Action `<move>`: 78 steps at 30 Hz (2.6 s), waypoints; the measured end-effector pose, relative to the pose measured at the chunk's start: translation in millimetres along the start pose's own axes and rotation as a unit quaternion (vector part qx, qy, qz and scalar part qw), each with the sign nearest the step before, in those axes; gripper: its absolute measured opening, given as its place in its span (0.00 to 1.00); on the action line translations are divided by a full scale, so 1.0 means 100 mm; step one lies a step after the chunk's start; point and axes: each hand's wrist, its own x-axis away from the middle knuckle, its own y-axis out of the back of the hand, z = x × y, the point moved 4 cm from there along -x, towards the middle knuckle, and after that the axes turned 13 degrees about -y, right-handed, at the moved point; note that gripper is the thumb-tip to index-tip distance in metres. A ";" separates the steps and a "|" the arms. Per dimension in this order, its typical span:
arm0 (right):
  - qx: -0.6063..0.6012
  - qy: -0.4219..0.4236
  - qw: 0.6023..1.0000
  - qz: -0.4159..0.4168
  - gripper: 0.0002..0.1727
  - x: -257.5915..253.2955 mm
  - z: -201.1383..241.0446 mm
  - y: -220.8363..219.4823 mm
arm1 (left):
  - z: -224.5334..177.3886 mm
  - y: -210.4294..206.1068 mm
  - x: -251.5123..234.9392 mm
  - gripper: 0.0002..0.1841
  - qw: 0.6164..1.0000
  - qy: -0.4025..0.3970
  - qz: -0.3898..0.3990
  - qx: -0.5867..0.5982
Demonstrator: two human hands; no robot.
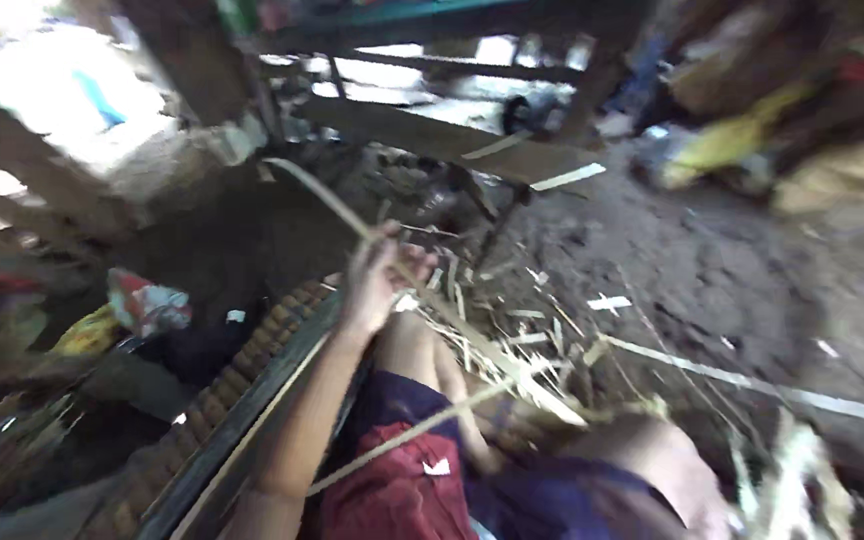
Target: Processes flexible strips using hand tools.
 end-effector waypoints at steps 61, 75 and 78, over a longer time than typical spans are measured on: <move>-0.645 0.244 0.551 0.470 0.17 -0.31 1.13 -0.56 | -0.72 -0.71 1.53 0.18 0.598 -0.333 0.592 -0.427; -0.744 0.134 0.625 0.194 0.16 -0.14 0.77 -0.20 | 0.74 -1.35 1.75 0.22 0.959 -0.099 0.254 0.078; -0.735 0.145 0.643 0.156 0.18 -0.07 0.67 -0.23 | 0.88 -1.34 1.75 0.25 0.959 -0.002 0.242 0.145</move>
